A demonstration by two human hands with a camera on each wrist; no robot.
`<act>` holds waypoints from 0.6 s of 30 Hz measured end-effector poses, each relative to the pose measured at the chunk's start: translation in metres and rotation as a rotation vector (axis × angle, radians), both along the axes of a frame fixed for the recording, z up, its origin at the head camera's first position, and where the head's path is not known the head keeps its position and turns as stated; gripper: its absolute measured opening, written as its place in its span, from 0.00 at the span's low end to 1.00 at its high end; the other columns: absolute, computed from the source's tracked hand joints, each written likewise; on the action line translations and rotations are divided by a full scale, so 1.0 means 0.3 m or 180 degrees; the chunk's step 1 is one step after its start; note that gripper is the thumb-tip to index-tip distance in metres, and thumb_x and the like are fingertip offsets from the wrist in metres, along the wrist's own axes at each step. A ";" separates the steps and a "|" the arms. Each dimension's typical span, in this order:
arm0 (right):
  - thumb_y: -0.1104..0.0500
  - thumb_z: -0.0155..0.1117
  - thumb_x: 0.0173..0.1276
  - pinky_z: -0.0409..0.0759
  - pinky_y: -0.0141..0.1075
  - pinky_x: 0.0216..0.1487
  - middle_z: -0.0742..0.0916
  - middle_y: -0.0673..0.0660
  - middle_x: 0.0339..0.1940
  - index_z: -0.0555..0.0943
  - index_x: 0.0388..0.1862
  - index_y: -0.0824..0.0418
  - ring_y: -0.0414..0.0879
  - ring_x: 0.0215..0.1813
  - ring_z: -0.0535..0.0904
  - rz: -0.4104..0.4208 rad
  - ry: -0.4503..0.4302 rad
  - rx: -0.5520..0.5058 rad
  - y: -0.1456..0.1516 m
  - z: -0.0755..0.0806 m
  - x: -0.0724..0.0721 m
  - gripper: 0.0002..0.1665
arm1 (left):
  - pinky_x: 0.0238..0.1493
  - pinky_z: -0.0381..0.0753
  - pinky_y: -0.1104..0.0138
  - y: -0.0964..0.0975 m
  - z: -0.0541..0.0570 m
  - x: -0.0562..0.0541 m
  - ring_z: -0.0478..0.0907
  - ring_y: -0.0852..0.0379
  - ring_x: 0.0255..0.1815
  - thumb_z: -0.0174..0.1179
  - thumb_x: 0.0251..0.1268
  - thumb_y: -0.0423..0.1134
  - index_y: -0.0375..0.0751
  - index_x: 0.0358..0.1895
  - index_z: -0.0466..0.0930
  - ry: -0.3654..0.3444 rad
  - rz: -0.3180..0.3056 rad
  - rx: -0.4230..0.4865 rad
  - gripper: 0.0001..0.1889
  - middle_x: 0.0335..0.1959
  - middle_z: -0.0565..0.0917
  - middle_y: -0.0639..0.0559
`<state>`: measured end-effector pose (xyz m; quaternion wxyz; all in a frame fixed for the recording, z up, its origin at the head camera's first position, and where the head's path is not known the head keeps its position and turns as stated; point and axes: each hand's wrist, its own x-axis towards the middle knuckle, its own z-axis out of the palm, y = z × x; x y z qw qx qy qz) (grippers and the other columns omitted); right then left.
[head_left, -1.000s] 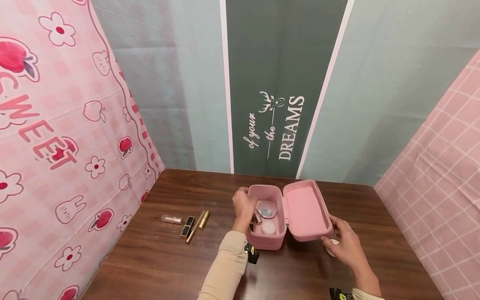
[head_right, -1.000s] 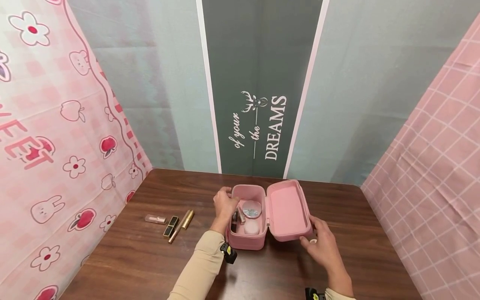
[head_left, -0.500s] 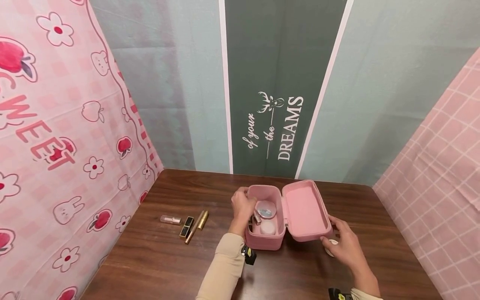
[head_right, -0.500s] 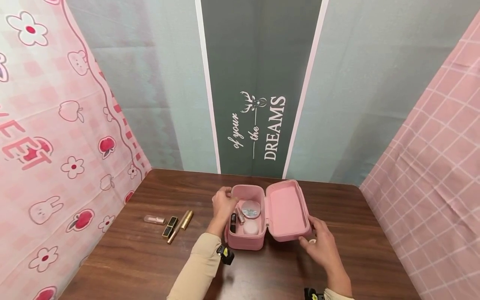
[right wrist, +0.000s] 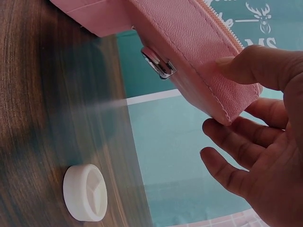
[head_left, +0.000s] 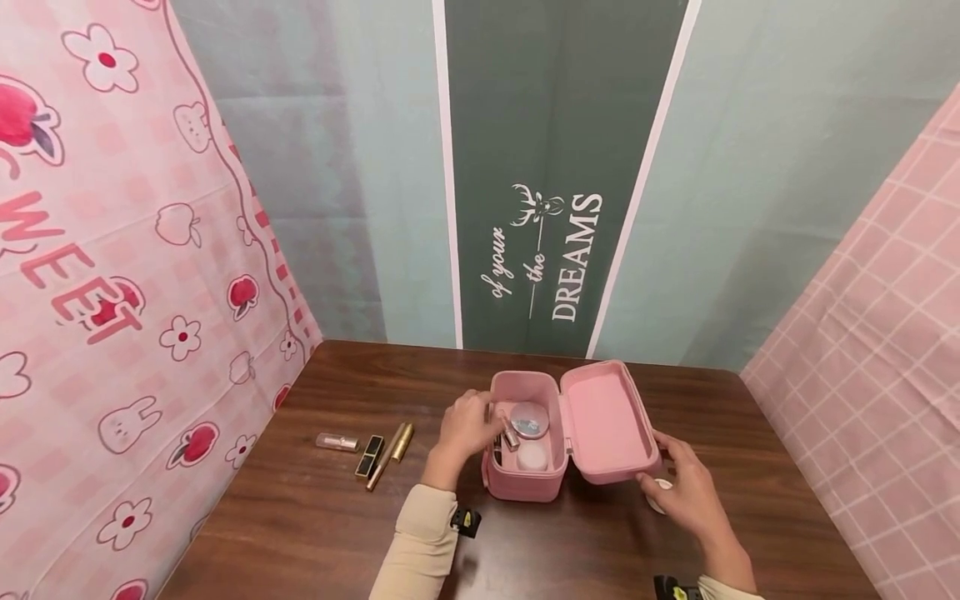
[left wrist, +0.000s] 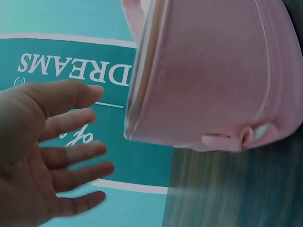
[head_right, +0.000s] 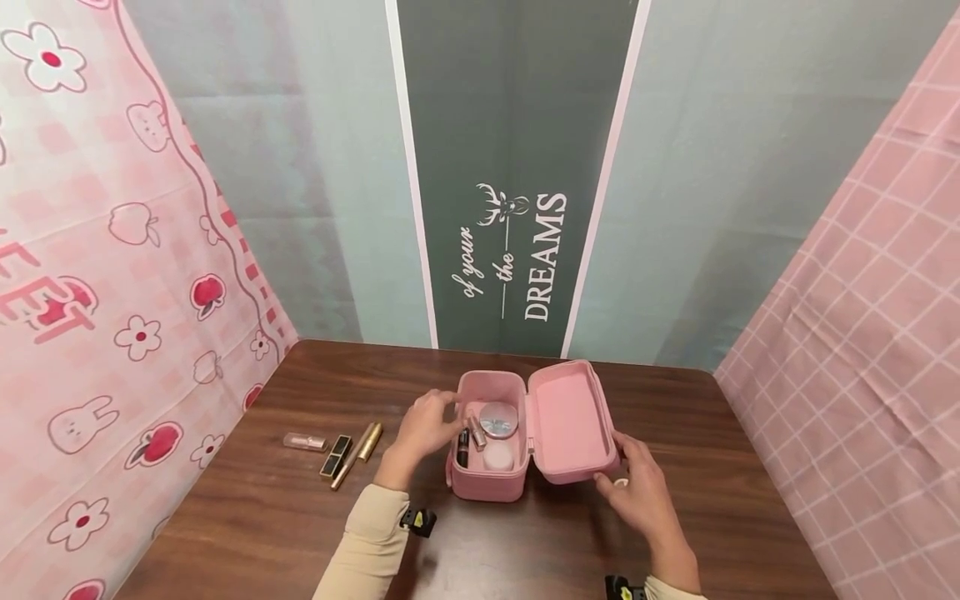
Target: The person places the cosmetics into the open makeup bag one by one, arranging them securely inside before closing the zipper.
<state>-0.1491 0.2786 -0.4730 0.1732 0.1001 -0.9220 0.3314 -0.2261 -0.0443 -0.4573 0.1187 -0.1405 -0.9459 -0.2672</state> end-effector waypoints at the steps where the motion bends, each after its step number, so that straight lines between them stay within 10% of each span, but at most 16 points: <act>1: 0.69 0.73 0.45 0.75 0.55 0.43 0.76 0.68 0.49 0.68 0.58 0.74 0.60 0.45 0.75 0.0002 -0.0004 -0.0007 -0.001 0.001 0.000 0.39 | 0.37 0.76 0.54 -0.007 -0.002 0.002 0.78 0.48 0.39 0.63 0.53 0.44 0.40 0.45 0.82 0.0070 -0.0024 -0.0083 0.17 0.39 0.80 0.44; 18: 0.69 0.73 0.46 0.75 0.54 0.42 0.76 0.68 0.49 0.68 0.58 0.74 0.61 0.46 0.75 0.0015 -0.0028 -0.0047 0.005 -0.008 -0.007 0.39 | 0.37 0.72 0.53 -0.113 -0.057 0.033 0.78 0.46 0.41 0.67 0.49 0.48 0.48 0.45 0.82 0.0352 0.0291 -0.0547 0.18 0.43 0.81 0.46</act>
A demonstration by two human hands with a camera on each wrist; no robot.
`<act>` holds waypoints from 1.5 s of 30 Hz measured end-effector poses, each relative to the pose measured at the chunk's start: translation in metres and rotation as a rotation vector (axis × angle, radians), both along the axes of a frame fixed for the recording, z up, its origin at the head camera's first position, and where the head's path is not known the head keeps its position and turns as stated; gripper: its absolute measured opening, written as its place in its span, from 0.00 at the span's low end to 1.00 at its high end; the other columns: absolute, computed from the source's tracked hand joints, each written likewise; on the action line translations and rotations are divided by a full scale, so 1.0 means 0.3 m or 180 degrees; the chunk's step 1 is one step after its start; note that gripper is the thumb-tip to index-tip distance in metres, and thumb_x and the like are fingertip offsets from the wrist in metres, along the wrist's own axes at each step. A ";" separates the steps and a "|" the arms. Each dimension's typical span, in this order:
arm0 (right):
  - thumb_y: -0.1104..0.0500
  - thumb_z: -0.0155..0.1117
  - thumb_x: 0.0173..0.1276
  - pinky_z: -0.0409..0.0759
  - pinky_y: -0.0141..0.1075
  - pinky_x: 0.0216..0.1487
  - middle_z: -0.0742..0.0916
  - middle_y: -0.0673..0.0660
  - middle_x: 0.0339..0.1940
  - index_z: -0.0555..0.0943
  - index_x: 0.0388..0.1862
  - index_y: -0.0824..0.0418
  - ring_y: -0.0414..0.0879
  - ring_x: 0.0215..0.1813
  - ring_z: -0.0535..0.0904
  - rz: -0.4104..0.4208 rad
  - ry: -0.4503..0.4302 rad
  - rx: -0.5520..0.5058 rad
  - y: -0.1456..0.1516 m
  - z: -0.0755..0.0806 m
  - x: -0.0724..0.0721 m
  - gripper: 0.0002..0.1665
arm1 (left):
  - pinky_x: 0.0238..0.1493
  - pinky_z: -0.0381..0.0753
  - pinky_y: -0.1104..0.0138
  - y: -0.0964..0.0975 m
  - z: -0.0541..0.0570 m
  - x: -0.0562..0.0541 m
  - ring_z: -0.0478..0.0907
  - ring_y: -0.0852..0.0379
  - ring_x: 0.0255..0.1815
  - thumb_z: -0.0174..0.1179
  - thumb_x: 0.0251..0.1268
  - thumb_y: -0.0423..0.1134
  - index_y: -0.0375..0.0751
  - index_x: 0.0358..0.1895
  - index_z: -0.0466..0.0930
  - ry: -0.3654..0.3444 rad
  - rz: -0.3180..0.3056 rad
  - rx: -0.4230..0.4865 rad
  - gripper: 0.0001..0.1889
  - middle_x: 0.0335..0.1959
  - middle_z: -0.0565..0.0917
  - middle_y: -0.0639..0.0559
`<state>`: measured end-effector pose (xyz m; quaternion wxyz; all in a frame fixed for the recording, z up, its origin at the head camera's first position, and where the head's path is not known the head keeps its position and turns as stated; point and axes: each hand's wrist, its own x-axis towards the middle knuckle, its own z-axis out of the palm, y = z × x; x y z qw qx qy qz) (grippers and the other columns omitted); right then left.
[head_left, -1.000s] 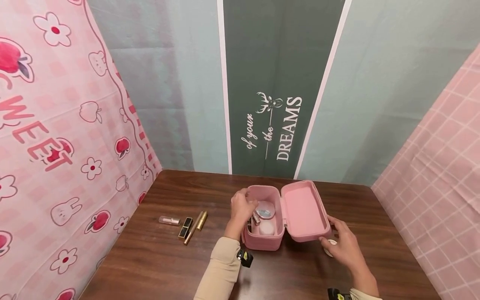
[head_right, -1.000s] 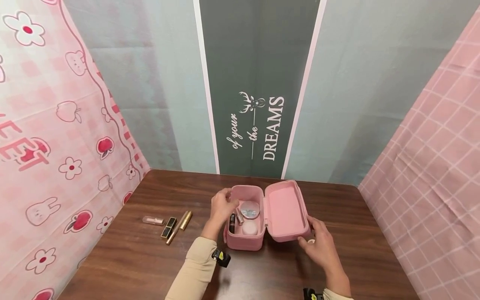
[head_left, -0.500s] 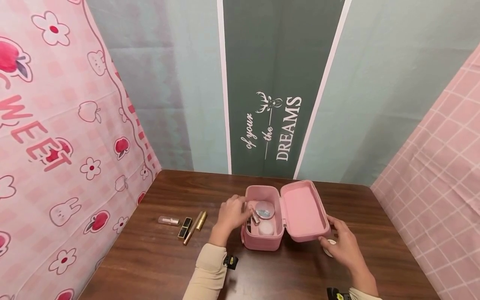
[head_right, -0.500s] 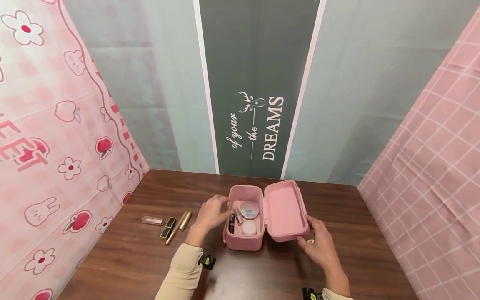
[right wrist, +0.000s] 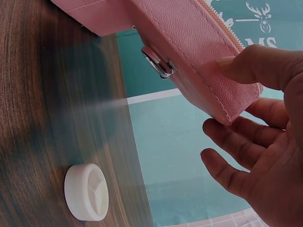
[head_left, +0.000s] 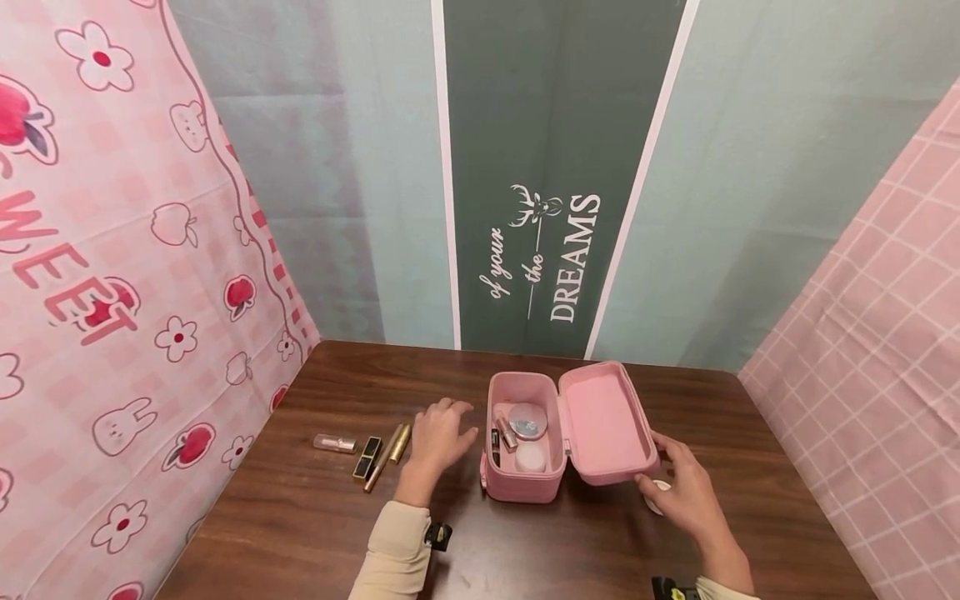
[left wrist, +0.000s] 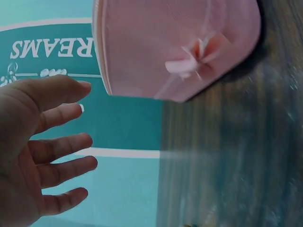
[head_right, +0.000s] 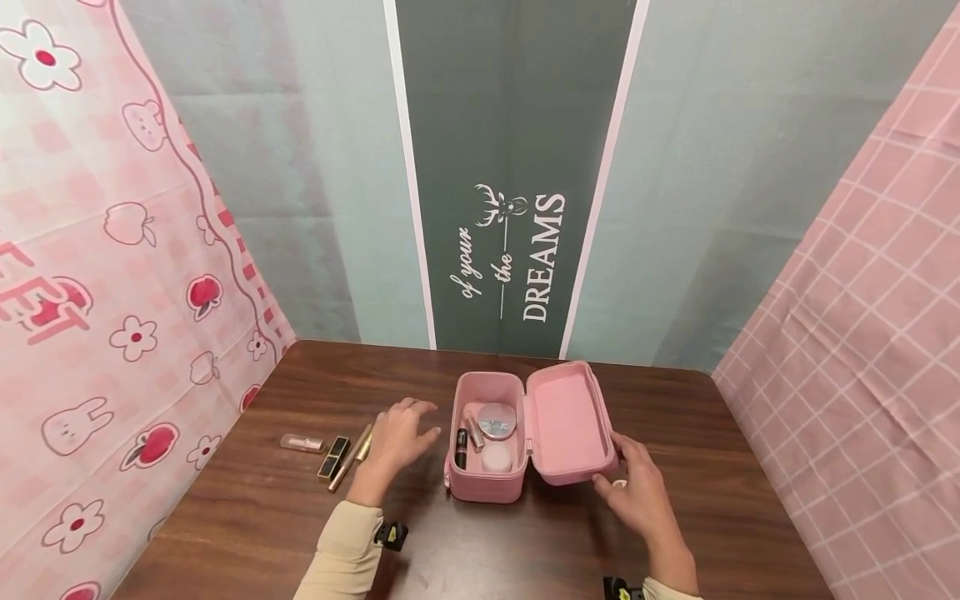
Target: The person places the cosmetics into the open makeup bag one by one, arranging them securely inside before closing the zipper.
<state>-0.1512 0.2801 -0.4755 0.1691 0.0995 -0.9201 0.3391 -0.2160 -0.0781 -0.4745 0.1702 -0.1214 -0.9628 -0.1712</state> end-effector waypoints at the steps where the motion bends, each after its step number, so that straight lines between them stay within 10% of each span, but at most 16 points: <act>1: 0.69 0.73 0.46 0.75 0.54 0.42 0.76 0.68 0.49 0.68 0.58 0.74 0.60 0.46 0.75 -0.0003 -0.0006 0.0000 0.000 -0.001 0.001 0.39 | 0.37 0.72 0.53 -0.008 -0.007 0.002 0.78 0.46 0.41 0.67 0.49 0.49 0.48 0.45 0.82 0.0013 0.0004 0.0004 0.18 0.43 0.81 0.46; 21: 0.68 0.74 0.47 0.75 0.55 0.43 0.76 0.68 0.50 0.68 0.59 0.73 0.60 0.47 0.75 0.0017 -0.0020 -0.0036 -0.005 0.000 -0.003 0.39 | 0.40 0.72 0.48 -0.160 -0.143 0.024 0.77 0.43 0.44 0.70 0.46 0.44 0.46 0.43 0.82 0.0317 -0.0047 0.0167 0.18 0.44 0.80 0.44; 30: 0.69 0.73 0.47 0.75 0.54 0.43 0.76 0.68 0.50 0.68 0.59 0.73 0.60 0.47 0.75 -0.0011 0.0001 -0.0026 -0.004 -0.003 -0.002 0.40 | 0.44 0.75 0.50 -0.230 -0.236 -0.002 0.77 0.43 0.46 0.73 0.38 0.31 0.37 0.44 0.82 0.0584 -0.0509 0.1159 0.22 0.45 0.79 0.39; 45: 0.70 0.74 0.46 0.76 0.52 0.42 0.76 0.67 0.49 0.68 0.58 0.73 0.59 0.46 0.76 -0.0021 0.0025 -0.0030 0.001 -0.012 0.003 0.40 | 0.48 0.72 0.50 -0.279 -0.323 -0.006 0.76 0.40 0.48 0.73 0.35 0.28 0.33 0.46 0.80 0.0299 -0.0047 0.1792 0.26 0.45 0.79 0.40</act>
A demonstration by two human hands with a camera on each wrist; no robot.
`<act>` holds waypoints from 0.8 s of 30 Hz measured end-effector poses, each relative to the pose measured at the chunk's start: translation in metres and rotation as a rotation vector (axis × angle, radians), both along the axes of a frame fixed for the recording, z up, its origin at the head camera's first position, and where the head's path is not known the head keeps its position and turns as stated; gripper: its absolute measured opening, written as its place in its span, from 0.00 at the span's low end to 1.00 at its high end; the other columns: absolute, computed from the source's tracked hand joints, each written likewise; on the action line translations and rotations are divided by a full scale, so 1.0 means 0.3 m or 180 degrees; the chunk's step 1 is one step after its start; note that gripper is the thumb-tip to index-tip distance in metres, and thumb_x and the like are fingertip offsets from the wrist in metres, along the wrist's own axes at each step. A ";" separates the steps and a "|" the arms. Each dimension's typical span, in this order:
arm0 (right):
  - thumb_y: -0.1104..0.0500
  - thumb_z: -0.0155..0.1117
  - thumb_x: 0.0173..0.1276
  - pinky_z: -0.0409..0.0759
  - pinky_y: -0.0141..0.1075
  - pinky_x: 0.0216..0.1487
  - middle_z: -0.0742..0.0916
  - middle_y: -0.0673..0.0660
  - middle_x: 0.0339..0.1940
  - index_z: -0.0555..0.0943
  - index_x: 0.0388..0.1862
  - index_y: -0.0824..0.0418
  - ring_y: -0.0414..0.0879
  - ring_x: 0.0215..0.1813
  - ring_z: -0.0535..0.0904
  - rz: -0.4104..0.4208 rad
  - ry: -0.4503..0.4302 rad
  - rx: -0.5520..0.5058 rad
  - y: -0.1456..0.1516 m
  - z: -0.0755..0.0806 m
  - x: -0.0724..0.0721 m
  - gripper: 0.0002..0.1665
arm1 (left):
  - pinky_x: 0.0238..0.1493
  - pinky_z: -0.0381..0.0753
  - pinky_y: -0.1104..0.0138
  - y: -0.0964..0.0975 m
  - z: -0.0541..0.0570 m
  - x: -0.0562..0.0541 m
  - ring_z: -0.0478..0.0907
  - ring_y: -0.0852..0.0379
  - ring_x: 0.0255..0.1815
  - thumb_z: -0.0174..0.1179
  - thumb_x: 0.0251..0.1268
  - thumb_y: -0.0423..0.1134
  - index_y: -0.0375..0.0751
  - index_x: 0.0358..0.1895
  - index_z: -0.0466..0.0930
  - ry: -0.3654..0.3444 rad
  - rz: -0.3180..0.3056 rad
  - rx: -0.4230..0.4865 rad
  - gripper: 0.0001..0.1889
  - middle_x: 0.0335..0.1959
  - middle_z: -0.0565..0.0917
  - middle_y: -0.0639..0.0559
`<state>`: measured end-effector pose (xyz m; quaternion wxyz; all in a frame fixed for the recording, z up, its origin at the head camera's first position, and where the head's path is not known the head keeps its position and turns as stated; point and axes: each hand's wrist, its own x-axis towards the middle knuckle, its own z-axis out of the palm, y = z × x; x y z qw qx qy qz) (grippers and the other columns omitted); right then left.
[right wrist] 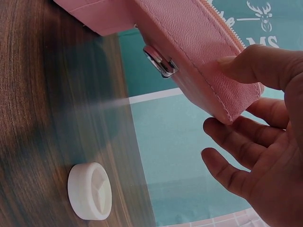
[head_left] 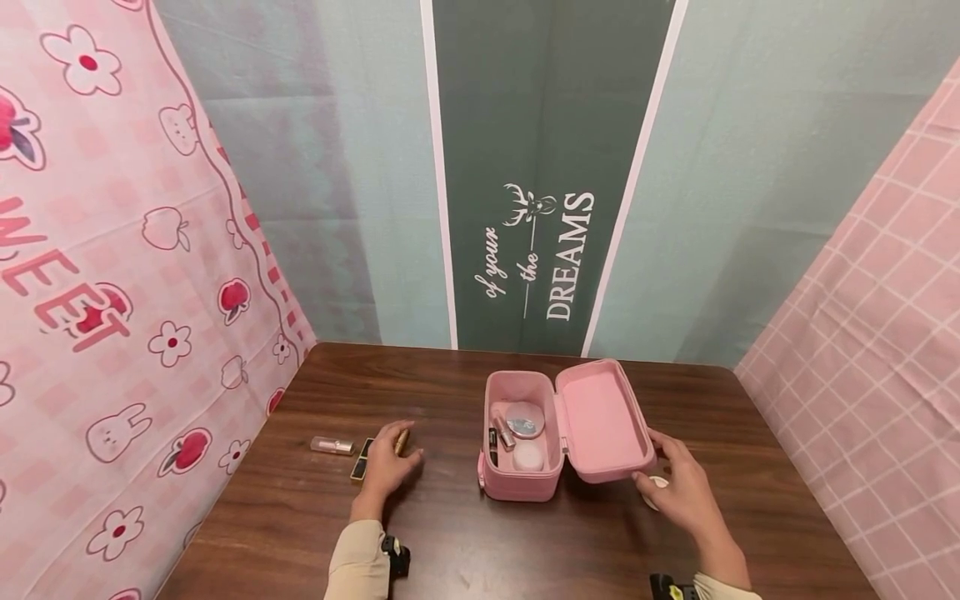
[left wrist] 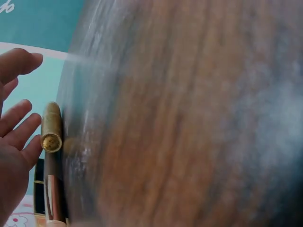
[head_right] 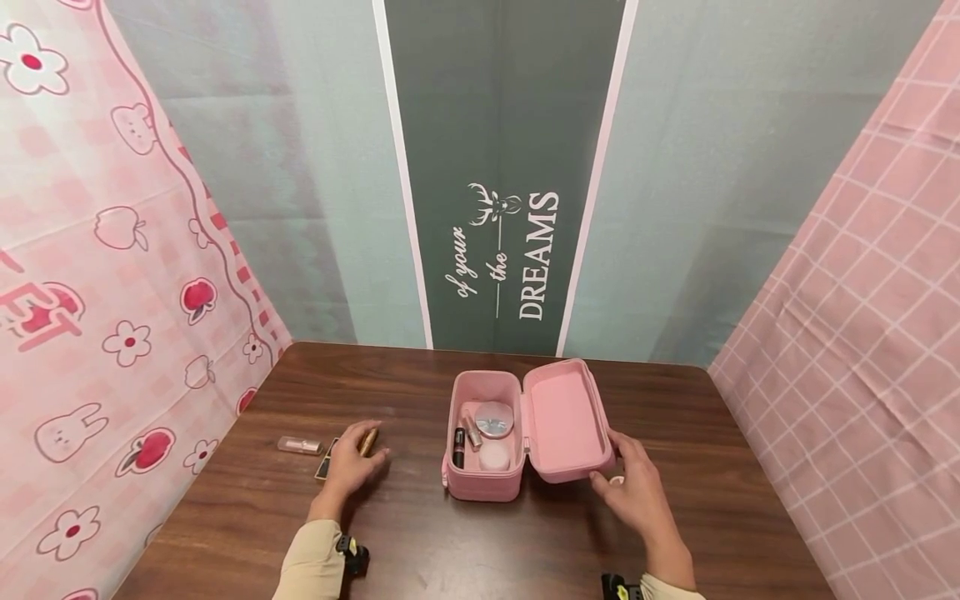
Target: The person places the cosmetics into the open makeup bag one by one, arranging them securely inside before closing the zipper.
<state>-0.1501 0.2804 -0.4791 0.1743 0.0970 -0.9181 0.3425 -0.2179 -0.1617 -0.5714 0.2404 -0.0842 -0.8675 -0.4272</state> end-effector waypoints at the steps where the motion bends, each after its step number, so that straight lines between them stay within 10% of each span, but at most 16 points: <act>1: 0.70 0.74 0.45 0.76 0.52 0.42 0.76 0.67 0.49 0.68 0.58 0.73 0.59 0.46 0.76 -0.0003 0.0001 0.0003 0.000 0.000 0.000 0.40 | 0.48 0.72 0.50 -0.001 -0.001 0.000 0.76 0.40 0.47 0.73 0.35 0.28 0.33 0.46 0.80 -0.0026 0.0031 0.0035 0.26 0.45 0.79 0.40; 24: 0.69 0.73 0.47 0.76 0.53 0.43 0.76 0.67 0.50 0.68 0.59 0.72 0.60 0.47 0.75 0.0008 -0.0044 -0.0009 0.000 -0.002 0.003 0.40 | 0.43 0.73 0.52 0.023 -0.008 -0.026 0.78 0.43 0.39 0.67 0.35 0.21 0.32 0.44 0.80 -0.0263 0.0252 -0.0160 0.24 0.38 0.81 0.40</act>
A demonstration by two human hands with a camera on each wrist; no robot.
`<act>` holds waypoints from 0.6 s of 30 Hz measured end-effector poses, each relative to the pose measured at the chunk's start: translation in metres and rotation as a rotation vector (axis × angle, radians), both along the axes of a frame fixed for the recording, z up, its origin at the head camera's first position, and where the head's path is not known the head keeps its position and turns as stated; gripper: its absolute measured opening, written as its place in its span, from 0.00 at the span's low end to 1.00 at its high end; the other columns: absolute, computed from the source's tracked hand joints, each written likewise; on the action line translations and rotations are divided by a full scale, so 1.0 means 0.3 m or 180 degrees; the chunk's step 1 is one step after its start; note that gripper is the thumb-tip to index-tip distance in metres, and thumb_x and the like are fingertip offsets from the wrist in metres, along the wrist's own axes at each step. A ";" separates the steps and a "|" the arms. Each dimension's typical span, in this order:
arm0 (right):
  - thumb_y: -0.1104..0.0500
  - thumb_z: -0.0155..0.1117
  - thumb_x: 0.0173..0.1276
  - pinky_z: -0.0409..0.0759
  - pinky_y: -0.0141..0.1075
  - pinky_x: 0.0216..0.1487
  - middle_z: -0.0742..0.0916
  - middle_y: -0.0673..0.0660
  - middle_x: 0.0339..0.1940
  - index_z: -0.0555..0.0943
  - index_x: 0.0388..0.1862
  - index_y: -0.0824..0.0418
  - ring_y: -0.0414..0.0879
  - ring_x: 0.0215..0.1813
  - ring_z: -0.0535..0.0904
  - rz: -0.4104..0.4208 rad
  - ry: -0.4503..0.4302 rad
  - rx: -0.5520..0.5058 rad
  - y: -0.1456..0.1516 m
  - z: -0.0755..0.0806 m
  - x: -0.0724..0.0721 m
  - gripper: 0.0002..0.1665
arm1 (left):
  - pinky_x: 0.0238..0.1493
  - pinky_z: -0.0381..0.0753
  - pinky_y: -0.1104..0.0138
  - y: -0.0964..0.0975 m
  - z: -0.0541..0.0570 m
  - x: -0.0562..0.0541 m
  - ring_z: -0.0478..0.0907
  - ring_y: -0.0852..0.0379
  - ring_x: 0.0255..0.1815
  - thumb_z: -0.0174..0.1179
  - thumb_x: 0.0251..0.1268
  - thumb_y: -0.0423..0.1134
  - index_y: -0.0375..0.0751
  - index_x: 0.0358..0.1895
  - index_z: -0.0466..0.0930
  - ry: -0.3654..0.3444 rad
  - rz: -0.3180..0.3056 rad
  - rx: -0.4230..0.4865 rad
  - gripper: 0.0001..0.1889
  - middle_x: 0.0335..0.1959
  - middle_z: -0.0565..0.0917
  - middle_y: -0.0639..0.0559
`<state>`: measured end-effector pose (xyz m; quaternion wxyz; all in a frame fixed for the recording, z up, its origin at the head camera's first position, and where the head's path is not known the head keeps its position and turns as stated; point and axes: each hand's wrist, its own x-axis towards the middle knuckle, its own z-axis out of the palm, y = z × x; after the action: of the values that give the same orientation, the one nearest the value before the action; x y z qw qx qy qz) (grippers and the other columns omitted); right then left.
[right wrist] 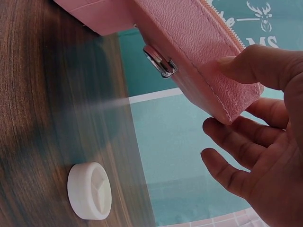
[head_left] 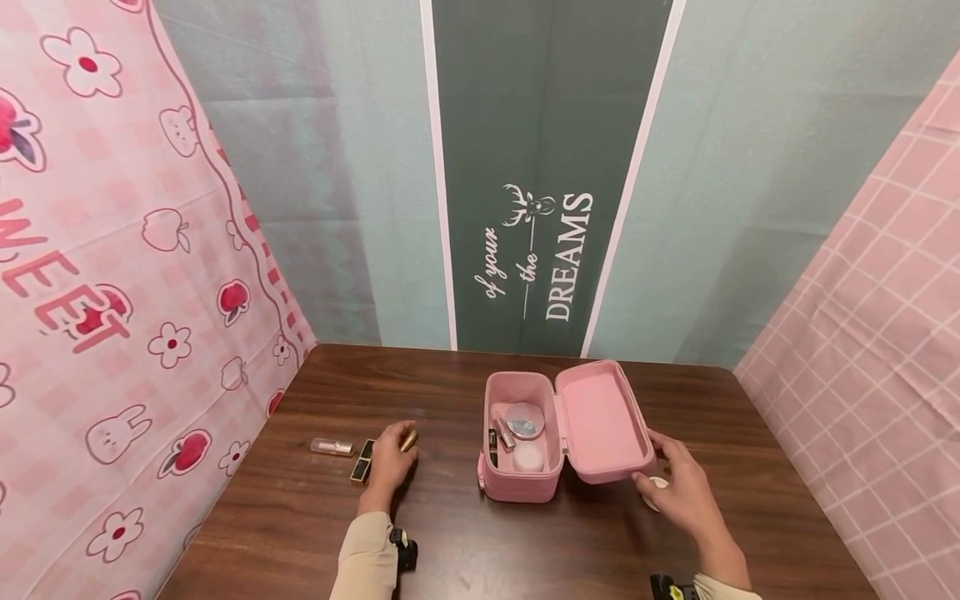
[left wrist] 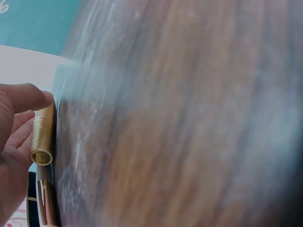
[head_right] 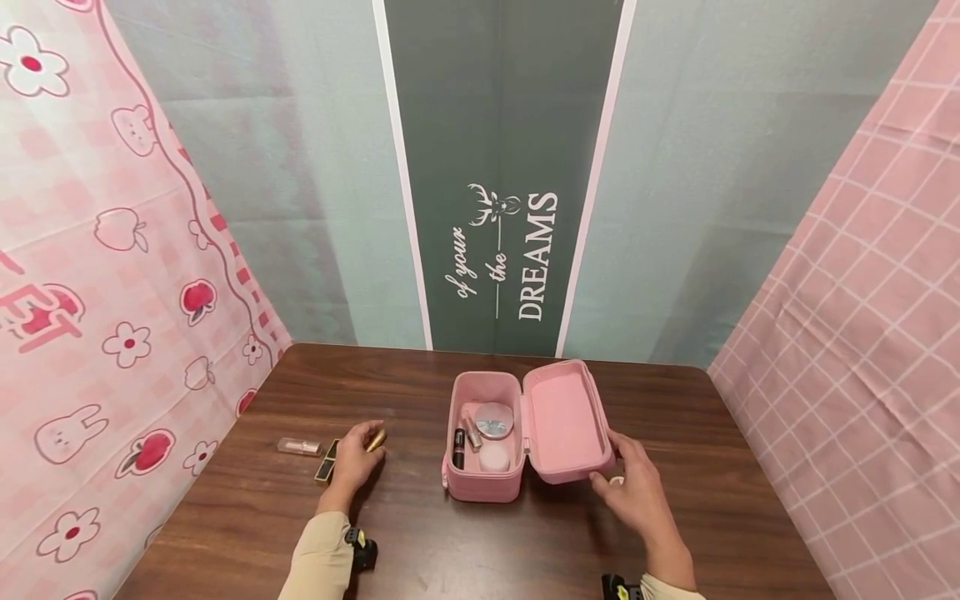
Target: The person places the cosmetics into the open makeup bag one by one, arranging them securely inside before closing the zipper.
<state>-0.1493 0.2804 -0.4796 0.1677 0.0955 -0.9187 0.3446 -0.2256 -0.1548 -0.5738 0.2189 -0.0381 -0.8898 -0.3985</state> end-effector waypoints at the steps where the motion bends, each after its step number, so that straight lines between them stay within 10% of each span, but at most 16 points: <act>1: 0.69 0.74 0.47 0.76 0.53 0.43 0.76 0.67 0.50 0.68 0.59 0.72 0.60 0.47 0.75 0.0001 -0.0001 0.0003 0.000 0.000 0.000 0.40 | 0.44 0.73 0.52 0.001 -0.002 0.001 0.78 0.42 0.41 0.67 0.35 0.20 0.32 0.44 0.80 -0.0001 0.0017 0.0014 0.23 0.39 0.81 0.39; 8: 0.69 0.74 0.47 0.76 0.53 0.43 0.76 0.68 0.50 0.68 0.59 0.73 0.60 0.47 0.75 -0.0013 -0.0013 0.0020 -0.002 0.003 0.000 0.40 | 0.51 0.71 0.51 -0.001 -0.016 0.000 0.75 0.38 0.51 0.65 0.36 0.19 0.32 0.41 0.81 -0.0047 0.0135 0.0040 0.21 0.42 0.82 0.36; 18: 0.68 0.74 0.47 0.76 0.53 0.43 0.76 0.67 0.49 0.68 0.59 0.72 0.59 0.46 0.75 -0.0034 -0.0010 0.0037 -0.003 0.006 0.000 0.40 | 0.44 0.74 0.52 0.001 0.017 0.013 0.80 0.43 0.42 0.63 0.39 0.19 0.32 0.41 0.81 -0.0018 0.0193 0.0150 0.19 0.38 0.83 0.38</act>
<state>-0.1493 0.2795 -0.4777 0.1675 0.0911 -0.9214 0.3386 -0.2218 -0.1544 -0.5688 0.2293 -0.0048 -0.8816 -0.4126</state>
